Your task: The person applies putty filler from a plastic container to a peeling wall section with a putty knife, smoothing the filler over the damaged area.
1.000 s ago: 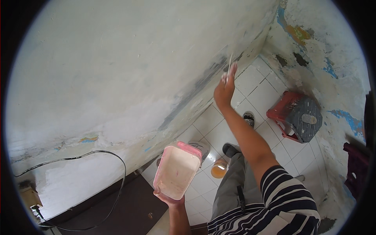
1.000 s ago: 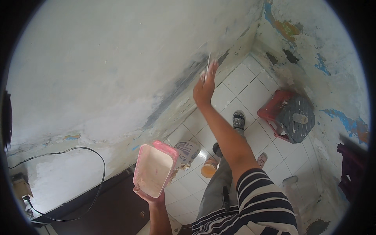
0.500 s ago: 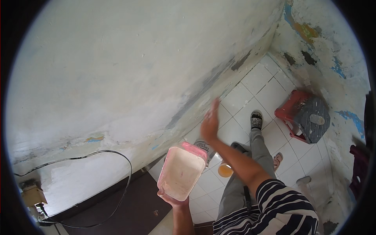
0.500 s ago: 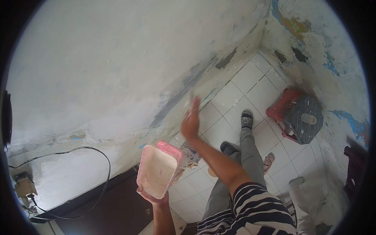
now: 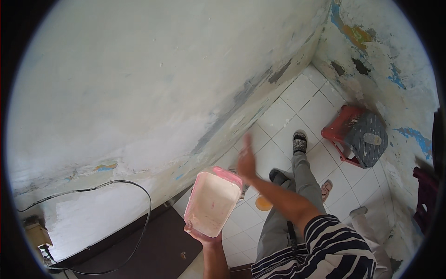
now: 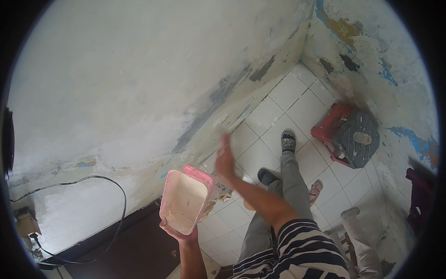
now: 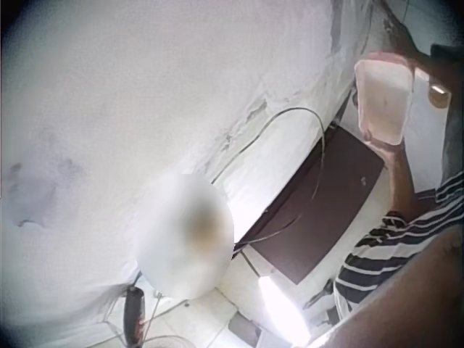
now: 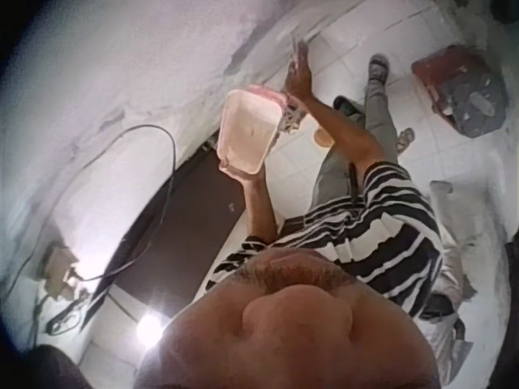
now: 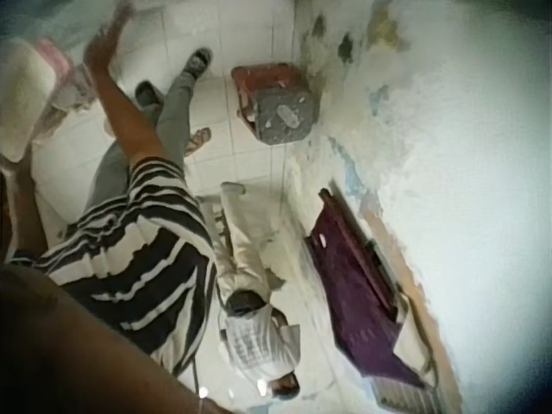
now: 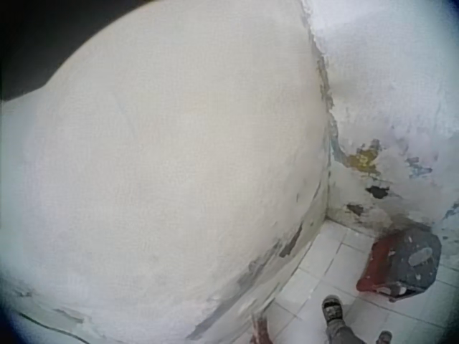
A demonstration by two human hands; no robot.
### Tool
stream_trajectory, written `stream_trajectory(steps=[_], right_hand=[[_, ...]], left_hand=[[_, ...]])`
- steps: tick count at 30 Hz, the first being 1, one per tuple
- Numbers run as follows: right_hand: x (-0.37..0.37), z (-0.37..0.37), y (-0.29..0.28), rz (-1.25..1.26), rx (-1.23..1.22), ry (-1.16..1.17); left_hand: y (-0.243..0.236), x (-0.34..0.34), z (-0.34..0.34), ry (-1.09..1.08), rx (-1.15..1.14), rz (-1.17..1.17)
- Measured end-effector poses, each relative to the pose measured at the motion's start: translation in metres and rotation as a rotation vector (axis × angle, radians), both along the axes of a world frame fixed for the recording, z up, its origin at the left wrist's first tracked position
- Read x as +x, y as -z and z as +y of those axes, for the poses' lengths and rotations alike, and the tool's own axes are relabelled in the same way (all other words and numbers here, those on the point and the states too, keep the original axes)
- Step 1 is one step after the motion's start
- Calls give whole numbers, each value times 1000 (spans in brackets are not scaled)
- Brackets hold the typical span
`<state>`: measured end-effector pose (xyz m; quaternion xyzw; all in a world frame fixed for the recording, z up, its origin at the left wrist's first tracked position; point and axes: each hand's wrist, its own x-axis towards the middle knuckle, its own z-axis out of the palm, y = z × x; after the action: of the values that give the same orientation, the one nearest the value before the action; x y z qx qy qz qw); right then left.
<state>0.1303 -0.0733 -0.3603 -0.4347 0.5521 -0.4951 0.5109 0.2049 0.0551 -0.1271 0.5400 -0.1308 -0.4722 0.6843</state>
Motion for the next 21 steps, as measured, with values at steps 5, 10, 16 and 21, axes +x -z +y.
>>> stream_trajectory(steps=[5, 10, 16, 21], right_hand=[[-115, -170, 0, 267, -206, 435], [-58, -203, -17, 44, -256, 312], [46, -28, 19, -39, -291, -257], [-6, -79, -16, -6, -53, 281]], left_hand=[[4, -5, -10, 48, -15, -1], [12, -11, -9, -14, 13, 46], [9, -5, -5, -27, 24, 53], [5, 11, 2, -42, 22, 33]])
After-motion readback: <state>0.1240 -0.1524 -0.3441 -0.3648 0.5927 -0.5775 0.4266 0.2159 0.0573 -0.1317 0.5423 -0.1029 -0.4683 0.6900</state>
